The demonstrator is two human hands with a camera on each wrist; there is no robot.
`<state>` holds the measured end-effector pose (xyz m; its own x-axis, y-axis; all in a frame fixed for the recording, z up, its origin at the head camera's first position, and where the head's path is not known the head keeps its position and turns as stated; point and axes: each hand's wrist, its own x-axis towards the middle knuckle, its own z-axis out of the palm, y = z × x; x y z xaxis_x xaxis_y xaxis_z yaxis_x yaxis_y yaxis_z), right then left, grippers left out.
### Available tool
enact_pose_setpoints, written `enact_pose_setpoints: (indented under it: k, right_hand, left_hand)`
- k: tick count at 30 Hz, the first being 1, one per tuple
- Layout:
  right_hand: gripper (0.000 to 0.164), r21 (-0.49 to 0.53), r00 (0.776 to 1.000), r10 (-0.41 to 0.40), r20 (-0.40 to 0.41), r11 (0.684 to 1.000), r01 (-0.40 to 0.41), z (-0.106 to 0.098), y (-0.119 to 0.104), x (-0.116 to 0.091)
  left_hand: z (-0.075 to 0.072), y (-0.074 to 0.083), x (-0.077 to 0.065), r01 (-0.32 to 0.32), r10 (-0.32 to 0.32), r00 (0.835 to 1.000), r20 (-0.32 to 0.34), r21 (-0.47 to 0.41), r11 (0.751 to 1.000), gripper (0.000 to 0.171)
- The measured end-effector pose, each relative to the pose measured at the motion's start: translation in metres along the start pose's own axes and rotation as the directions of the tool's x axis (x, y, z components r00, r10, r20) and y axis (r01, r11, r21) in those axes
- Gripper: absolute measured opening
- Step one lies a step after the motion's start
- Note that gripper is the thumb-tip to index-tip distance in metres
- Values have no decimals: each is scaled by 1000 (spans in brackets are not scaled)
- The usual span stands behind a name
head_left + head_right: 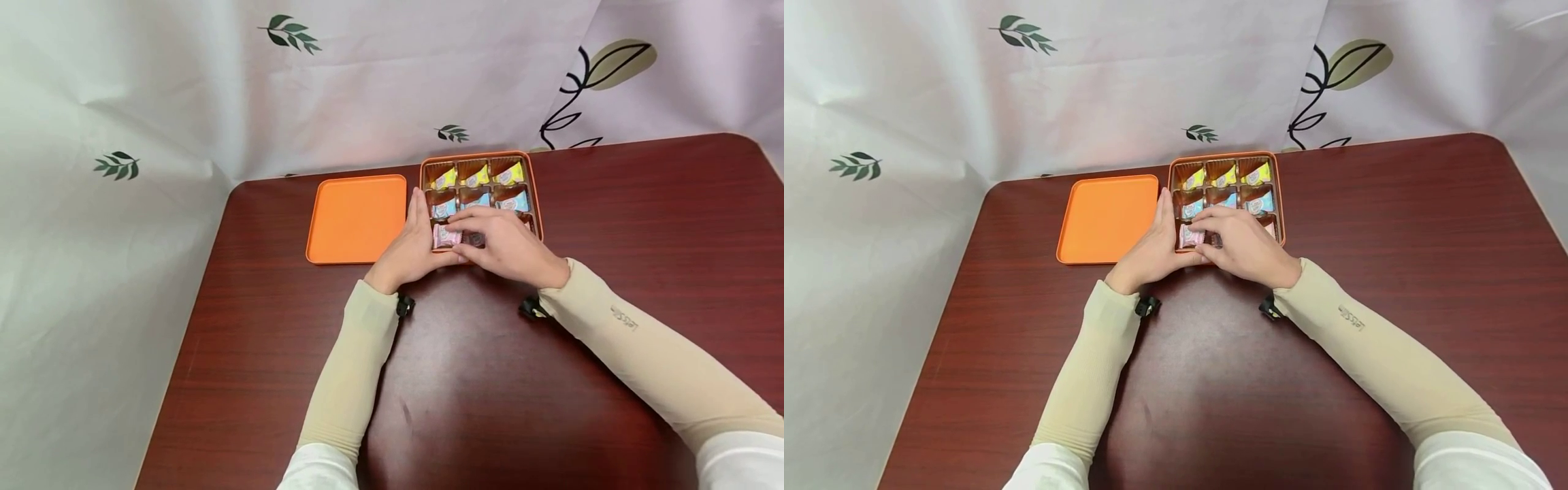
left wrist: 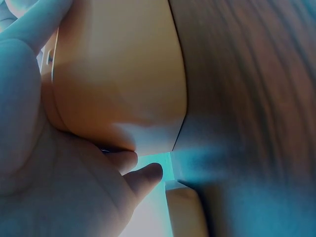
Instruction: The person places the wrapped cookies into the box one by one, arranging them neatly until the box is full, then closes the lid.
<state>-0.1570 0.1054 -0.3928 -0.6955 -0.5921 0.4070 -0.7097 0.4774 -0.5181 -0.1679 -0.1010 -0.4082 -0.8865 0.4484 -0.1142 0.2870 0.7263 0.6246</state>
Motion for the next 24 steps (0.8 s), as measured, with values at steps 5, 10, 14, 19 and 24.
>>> enact_pose_setpoints:
  k: [5, 10, 14, 19, 24]
  right_hand:
    - [30, -2, 1000, 11, 28, 1000, -11, 0, 0, 4]
    - [29, 12, 998, 11, 60, 1000, -12, 2, 2, 7]
    - [29, 16, 996, 0, 86, 1000, -1, 3, 2, 10]
    - [27, 15, 993, 0, 118, 1000, -2, 3, 2, 11]
    - [25, 5, 991, -11, 130, 1000, 11, 5, 2, 12]
  left_hand:
    - [-1, 0, 0, -1, 1, 1000, 1, 6, 1000, 134]
    - [1, 0, 0, 0, 0, 1000, 6, 11, 1000, 135]
    - [1, 0, 0, 6, -6, 1000, 5, 15, 1000, 135]
    - [1, 0, 0, 15, -16, 1000, 11, 17, 1000, 134]
    - [0, 1, 0, 21, -22, 1000, 19, 20, 1000, 133]
